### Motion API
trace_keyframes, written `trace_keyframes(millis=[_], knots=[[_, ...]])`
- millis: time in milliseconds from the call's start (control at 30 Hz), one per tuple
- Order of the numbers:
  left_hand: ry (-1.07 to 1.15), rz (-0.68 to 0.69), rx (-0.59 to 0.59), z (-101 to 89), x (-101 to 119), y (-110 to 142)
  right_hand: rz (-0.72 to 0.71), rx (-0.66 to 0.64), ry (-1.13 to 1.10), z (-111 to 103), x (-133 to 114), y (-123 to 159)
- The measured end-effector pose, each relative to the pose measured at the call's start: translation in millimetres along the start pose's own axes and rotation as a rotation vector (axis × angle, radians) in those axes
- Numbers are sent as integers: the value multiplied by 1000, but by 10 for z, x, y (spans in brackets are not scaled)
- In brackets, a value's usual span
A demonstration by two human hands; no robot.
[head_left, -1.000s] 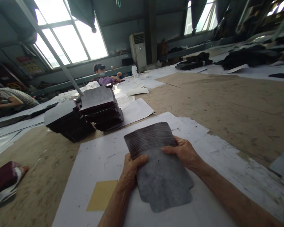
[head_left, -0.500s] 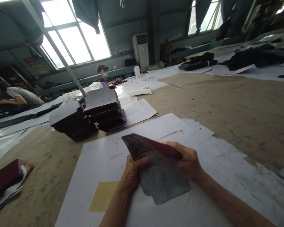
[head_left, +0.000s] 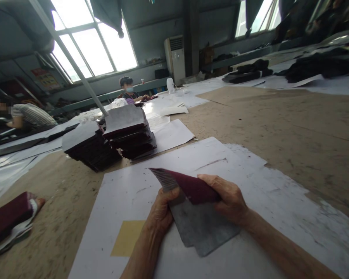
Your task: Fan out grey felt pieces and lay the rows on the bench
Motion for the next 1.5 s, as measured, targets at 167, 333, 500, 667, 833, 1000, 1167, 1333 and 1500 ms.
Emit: trace_keyframes(millis=[167,333,500,667,833,1000,1167,1333,1500], knots=[[-120,59,66,-76,66,37,154,-186,-94,28,71,-41],[-75,34,10,-36,60,39,42,-6,-13,4,35,-14],[-73,-19,-4,-18,16,47,64,-18,-42,-13,59,-32],[-135,61,36,-108,63,60,187,-224,-141,10,122,-64],[-26,69,-14,-64,55,38,61,-53,-15,5,69,-29],[66,26,-105,55,45,36,-7,15,19,-13,6,-15],[-134,14,-7,-55,15,-5,413,-260,-485,102,154,-3],[-157,154,-46,-19,95,-80,84,102,155,-42,-9,55],[59,46,-158,143,34,-62,-96,116,189,-39,-9,34]])
Point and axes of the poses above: each hand's wrist, its own y-axis away from the middle knuckle, its own z-axis out of the palm, x = y × z, the point moved 5 cm from there along -y, towards the middle knuckle, and after that the axes turned 13 degrees about -x, right-handed, at the moved point
